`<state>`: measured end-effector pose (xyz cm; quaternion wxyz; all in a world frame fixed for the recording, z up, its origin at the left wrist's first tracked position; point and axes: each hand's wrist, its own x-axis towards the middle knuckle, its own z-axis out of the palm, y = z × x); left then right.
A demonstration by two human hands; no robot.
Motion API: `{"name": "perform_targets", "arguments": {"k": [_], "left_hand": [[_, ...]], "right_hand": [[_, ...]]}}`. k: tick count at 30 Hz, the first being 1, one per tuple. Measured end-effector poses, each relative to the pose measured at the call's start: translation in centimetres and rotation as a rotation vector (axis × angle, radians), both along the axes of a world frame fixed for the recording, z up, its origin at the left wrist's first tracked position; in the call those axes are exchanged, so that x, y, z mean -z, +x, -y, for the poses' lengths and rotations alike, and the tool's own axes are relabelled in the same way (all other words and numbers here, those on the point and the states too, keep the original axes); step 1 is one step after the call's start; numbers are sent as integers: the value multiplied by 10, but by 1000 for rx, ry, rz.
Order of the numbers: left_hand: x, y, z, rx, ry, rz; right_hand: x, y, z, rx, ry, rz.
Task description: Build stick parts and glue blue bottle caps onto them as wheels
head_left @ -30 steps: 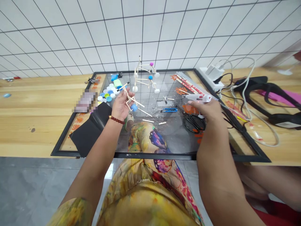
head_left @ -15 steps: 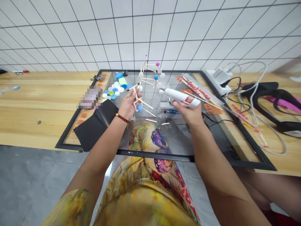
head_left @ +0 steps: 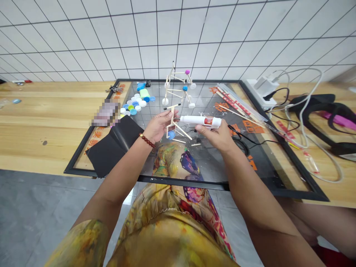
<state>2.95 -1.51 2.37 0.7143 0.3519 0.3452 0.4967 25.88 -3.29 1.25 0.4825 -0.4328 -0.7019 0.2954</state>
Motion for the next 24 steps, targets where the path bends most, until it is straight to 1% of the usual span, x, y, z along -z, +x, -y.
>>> {"name": "perform_targets", "arguments": {"k": [9,15,21,24], "left_hand": [[-4,2,2,-7,-26,-21],[-5,2,4,6,-23,-10],[-3,2,3,18,-15,-2],[-3,2,3,18,-11,-12]], "right_hand": [[3,0,1,62,30,45],[1,-1,2,79,53,116],[2,-1,2,104,96,112],[2,-1,2,107,92,104]]}}
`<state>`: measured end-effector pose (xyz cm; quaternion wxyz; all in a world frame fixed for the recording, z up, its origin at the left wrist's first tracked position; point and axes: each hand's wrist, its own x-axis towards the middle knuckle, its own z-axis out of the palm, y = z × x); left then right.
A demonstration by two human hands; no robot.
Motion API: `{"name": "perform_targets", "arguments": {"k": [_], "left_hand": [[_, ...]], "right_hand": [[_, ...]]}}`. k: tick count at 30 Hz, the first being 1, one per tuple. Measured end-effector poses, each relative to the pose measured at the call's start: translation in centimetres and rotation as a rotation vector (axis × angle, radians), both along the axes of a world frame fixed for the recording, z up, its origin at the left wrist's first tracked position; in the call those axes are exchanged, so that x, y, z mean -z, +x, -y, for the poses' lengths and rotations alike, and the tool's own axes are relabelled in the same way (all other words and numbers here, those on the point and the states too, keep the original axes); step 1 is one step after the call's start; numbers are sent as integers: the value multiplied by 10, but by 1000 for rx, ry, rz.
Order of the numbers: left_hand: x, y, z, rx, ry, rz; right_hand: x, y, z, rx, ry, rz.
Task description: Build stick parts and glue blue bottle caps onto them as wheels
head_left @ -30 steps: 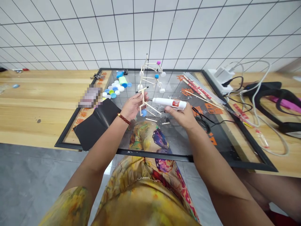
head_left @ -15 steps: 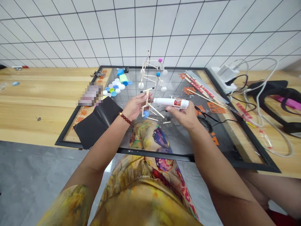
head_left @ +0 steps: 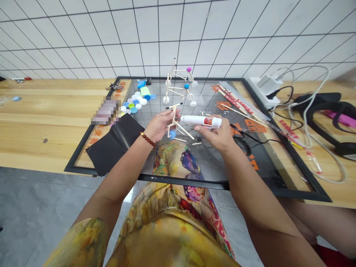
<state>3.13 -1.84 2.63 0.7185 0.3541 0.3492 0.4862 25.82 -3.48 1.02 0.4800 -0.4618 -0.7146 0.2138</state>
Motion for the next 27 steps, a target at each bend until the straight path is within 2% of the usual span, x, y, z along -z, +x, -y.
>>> {"name": "perform_targets", "arguments": {"k": [18,27], "left_hand": [[0,1,-1,-13,-23,-6],[-2,2,1,-10,-17,11]], "right_hand": [[-2,1,2,-19,10,-26],[5,2,0,20,33,-66]]}}
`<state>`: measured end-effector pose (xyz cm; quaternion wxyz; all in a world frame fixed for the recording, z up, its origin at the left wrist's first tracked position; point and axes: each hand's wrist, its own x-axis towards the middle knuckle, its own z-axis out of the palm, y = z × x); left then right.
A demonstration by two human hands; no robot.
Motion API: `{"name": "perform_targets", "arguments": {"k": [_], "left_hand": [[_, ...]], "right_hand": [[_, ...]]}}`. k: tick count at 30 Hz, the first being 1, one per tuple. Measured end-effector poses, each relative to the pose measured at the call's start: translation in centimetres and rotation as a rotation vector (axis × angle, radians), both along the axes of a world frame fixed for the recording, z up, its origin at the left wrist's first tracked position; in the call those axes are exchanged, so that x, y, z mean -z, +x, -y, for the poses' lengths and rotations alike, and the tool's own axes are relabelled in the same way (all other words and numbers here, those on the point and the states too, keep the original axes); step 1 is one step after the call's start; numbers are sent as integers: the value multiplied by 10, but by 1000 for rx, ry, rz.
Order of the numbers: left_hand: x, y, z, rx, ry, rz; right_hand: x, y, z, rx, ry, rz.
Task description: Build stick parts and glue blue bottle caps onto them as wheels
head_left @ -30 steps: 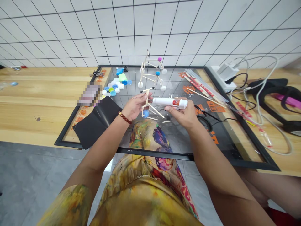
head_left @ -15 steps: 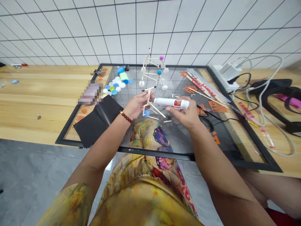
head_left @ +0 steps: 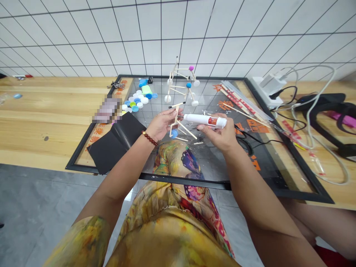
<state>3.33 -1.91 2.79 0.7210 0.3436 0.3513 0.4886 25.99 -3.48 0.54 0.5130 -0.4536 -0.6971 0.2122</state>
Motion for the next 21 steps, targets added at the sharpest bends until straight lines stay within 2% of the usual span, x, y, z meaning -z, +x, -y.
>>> {"name": "perform_targets", "arguments": {"k": [5,11,21], "left_hand": [[2,-1,-1,6,11,-4],[3,-2,-1,9,16,-18],[5,-3,-2,8,38,-14]], "right_hand": [[-4,-1,2,-40,-23,24],[-10,-2,2,-30,43,114],[-9,-2,1,-29,10,82]]}}
